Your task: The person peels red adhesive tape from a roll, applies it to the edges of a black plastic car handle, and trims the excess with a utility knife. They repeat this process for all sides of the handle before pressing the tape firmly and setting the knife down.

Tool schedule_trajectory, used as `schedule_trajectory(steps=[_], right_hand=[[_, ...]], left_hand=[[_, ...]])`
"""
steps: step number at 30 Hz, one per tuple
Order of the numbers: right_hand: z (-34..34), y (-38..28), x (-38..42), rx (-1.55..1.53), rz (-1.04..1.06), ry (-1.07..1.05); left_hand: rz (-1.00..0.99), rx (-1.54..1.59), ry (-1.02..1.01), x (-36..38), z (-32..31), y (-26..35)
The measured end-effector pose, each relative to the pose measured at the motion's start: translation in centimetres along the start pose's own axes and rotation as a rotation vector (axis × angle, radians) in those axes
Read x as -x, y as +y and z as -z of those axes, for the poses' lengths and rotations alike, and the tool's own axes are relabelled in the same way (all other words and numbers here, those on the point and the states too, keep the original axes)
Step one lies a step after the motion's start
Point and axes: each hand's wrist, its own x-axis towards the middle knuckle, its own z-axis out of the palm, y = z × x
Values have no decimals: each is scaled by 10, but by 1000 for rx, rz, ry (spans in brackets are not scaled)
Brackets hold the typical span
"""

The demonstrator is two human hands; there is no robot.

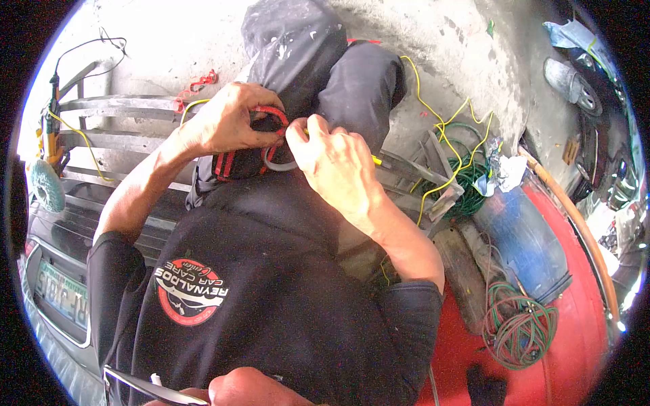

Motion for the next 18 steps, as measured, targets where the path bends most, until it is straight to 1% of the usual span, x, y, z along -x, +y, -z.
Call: schedule_trajectory(steps=[4,7,8,11,12,15,16,17,18], right_hand=[[6,1,2,3,-1,-32],[10,8,27,51,-92,-79],[12,7,33,-3,-99,-54],[10,2,34,-232,-195,236],[0,2,30,-357,-214,292],[-25,-16,16,-668,-268,362],[-32,-25,16,-695,-299,416],[-36,-34,19,-688,-314,427],[-39,-41,19,-698,-295,448]], left_hand=[[6,-30,20,3,1,-1],[60,21,13,9,10,5],[86,47,13,9,12,5],[116,77,-20,7,17,9],[119,78,-32,7,17,11],[113,85,-2,12,17,11],[115,79,17,15,18,9],[116,73,38,18,17,7],[117,67,58,20,17,5]])
